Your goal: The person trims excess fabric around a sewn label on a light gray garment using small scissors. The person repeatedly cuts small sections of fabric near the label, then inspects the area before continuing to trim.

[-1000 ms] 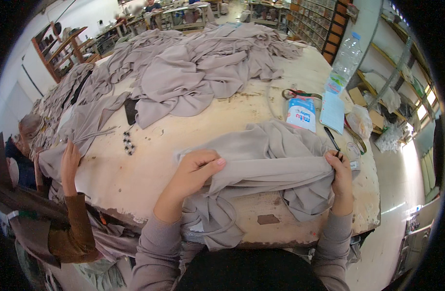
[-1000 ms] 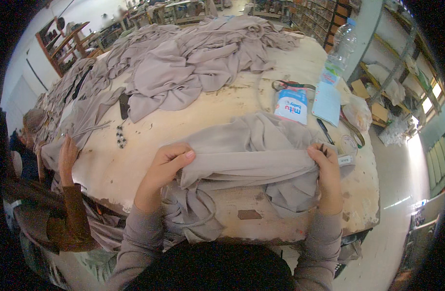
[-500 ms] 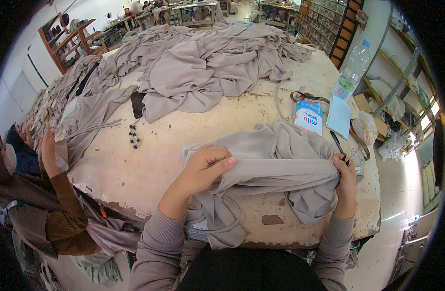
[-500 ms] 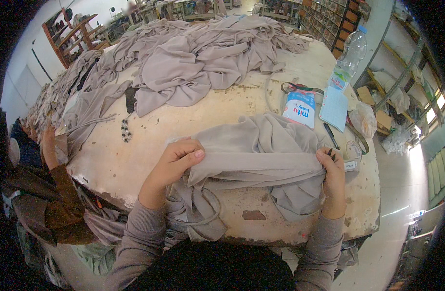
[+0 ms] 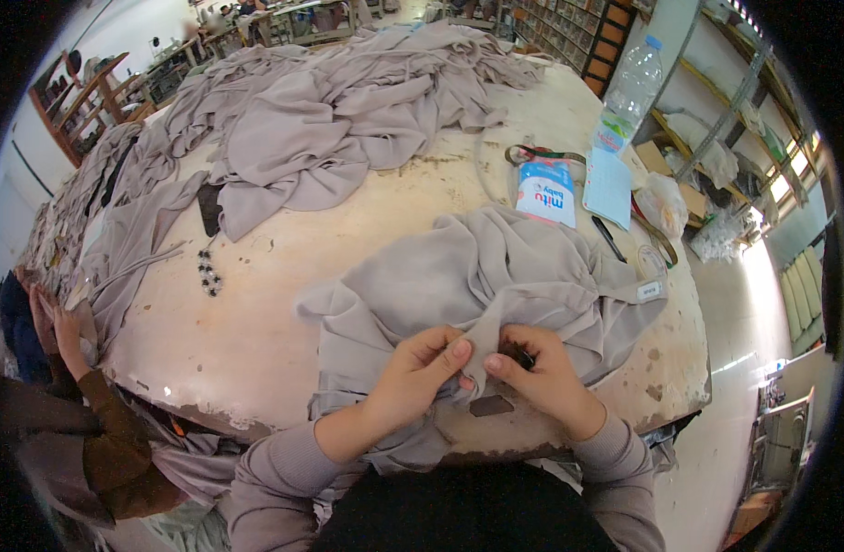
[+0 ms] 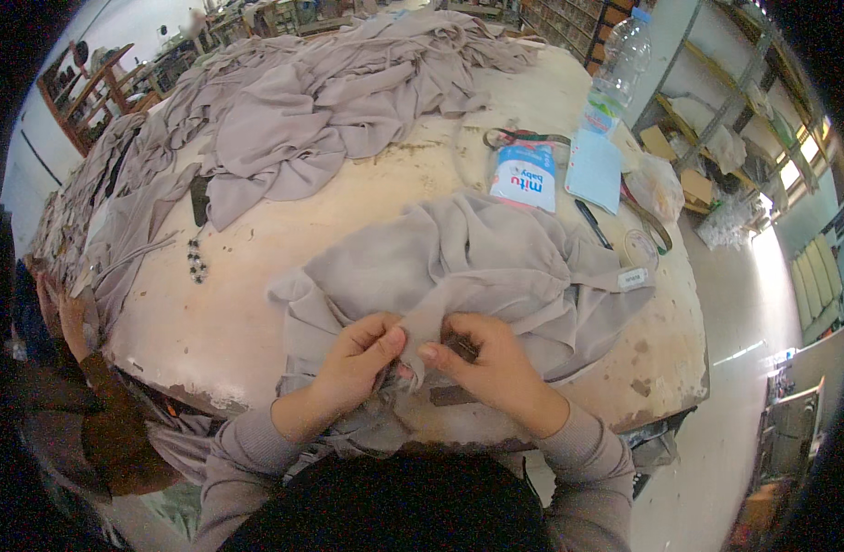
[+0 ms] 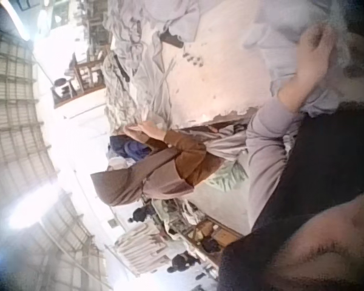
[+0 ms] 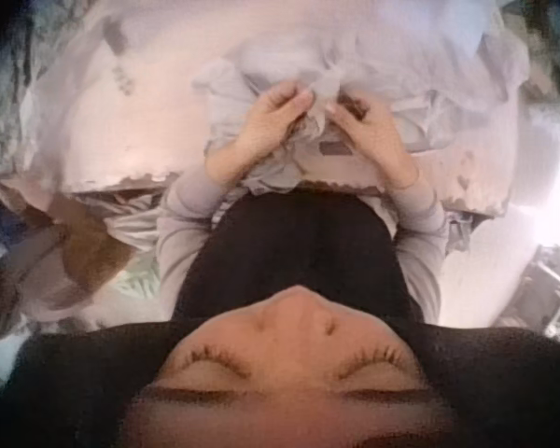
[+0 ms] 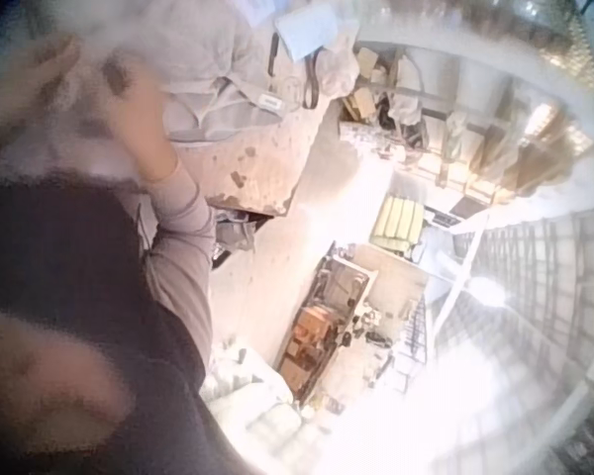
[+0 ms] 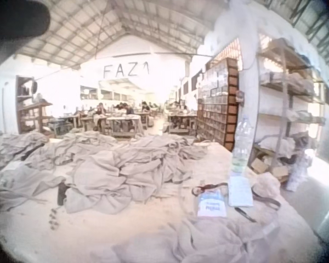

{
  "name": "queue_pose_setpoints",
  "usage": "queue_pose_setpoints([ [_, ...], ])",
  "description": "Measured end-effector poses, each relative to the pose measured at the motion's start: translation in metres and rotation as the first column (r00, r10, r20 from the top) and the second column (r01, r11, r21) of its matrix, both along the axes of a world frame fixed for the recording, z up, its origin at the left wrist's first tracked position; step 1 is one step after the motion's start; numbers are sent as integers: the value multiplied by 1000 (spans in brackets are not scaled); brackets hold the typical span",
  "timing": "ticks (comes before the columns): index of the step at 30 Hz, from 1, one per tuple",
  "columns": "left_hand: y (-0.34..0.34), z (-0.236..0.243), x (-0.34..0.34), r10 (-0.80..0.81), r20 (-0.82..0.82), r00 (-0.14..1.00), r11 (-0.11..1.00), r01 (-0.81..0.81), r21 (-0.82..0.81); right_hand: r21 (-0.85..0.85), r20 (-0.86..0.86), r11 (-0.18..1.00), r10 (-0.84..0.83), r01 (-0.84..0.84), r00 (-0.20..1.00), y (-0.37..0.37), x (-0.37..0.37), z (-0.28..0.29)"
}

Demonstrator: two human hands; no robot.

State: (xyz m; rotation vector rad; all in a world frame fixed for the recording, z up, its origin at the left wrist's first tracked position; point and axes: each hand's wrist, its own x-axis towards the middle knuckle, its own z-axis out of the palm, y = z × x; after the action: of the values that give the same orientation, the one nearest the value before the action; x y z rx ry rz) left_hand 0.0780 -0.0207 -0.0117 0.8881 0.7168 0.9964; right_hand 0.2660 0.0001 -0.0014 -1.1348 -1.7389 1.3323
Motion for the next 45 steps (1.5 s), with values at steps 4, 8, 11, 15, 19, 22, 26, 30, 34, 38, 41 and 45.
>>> queue_pose_setpoints([
  [4,3,-1,0,3,-51,999,996,1,86,-21,-70,1000,-5,4,998,-1,-5,0],
  [8,3,0,-3,75,-257,964,972,-12,236,3,-105,999,36,-36,994,-3,-6,3],
  [11,4,-1,-6,74,-339,938,968,14,249,-153,-147,987,32,-54,989,-6,-5,5],
  [15,5,0,-7,124,-391,912,933,27,359,-52,-152,995,73,-81,986,-7,-5,6],
  [19,4,4,-6,168,-413,895,902,29,431,63,-145,995,85,-77,986,-5,-5,6],
  [22,4,6,-6,243,-420,874,848,18,529,41,-183,996,84,-78,979,-4,-5,3],
  [26,6,6,-7,329,-419,846,792,-6,610,230,-74,970,100,-81,992,-2,-7,-4],
  [30,4,11,-10,198,-464,864,935,-23,355,113,-90,991,81,-71,993,-5,-9,-6],
  [34,3,15,-11,244,-567,787,878,69,473,-41,-154,987,145,-153,977,-6,-8,-1],
  [38,3,14,-9,241,-554,797,855,96,510,-79,-214,980,161,-181,964,-5,-7,2],
  [41,2,11,-8,220,-519,826,872,72,484,-12,-197,981,188,-194,962,-4,-7,1],
  [45,0,7,-8,84,-425,901,954,51,297,-10,-157,981,191,-195,969,-4,-6,-1],
])
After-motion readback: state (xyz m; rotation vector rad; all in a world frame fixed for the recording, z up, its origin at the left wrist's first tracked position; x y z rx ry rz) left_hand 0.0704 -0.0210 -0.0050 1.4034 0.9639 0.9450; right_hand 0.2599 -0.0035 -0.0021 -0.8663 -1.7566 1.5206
